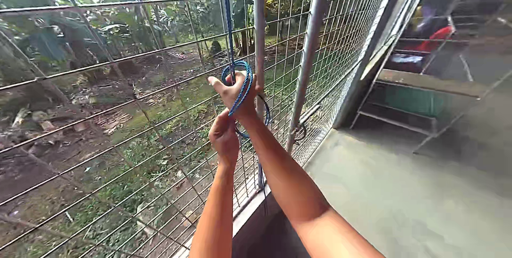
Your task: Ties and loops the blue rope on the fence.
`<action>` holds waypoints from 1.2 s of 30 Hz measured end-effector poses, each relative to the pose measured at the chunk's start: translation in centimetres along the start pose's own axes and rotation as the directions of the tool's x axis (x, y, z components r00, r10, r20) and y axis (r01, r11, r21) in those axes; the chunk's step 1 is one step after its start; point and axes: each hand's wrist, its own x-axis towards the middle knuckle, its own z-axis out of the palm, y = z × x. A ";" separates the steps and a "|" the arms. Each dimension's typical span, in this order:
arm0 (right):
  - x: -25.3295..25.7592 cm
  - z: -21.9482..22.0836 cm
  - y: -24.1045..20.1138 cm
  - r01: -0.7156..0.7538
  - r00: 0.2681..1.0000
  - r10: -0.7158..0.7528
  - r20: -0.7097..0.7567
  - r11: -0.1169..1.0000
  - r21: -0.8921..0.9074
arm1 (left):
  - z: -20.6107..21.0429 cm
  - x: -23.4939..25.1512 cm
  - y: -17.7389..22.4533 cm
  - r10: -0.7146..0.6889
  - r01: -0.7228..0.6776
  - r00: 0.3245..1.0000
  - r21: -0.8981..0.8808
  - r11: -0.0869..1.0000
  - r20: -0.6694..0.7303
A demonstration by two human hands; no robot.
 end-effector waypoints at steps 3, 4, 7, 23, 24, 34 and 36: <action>1.4 0.3 -0.4 -0.070 0.997 0.070 -0.017 0.997 0.012 | -0.2 0.1 -0.4 -0.014 0.014 1.000 -0.015 1.000 -0.006; 1.5 0.6 -0.2 -0.063 0.997 0.065 -0.044 0.998 0.031 | -0.2 0.0 -0.4 -0.018 0.018 1.000 -0.015 1.000 -0.008; 0.6 0.6 1.0 0.080 0.988 -0.085 -0.131 0.996 -0.041 | -0.3 0.2 -0.3 0.000 0.001 1.000 0.052 0.999 -0.013; -11.9 -12.5 17.2 -0.352 0.893 -0.120 0.434 0.414 0.839 | 4.3 5.3 2.0 0.321 -0.175 0.947 0.795 0.580 -0.025; -10.9 -13.3 17.6 -0.358 0.895 -0.104 0.434 0.412 0.838 | 4.2 4.8 1.9 0.323 -0.174 0.945 0.773 0.610 -0.042; -13.1 -12.7 20.7 0.497 0.769 -0.625 0.131 0.715 0.492 | 5.4 -16.4 -9.9 -0.477 0.585 0.811 0.437 0.684 -0.340; -16.9 -10.6 18.7 0.460 0.527 -0.802 0.281 0.547 0.700 | 4.8 -20.6 -9.5 -0.696 0.736 0.663 0.415 0.536 -0.277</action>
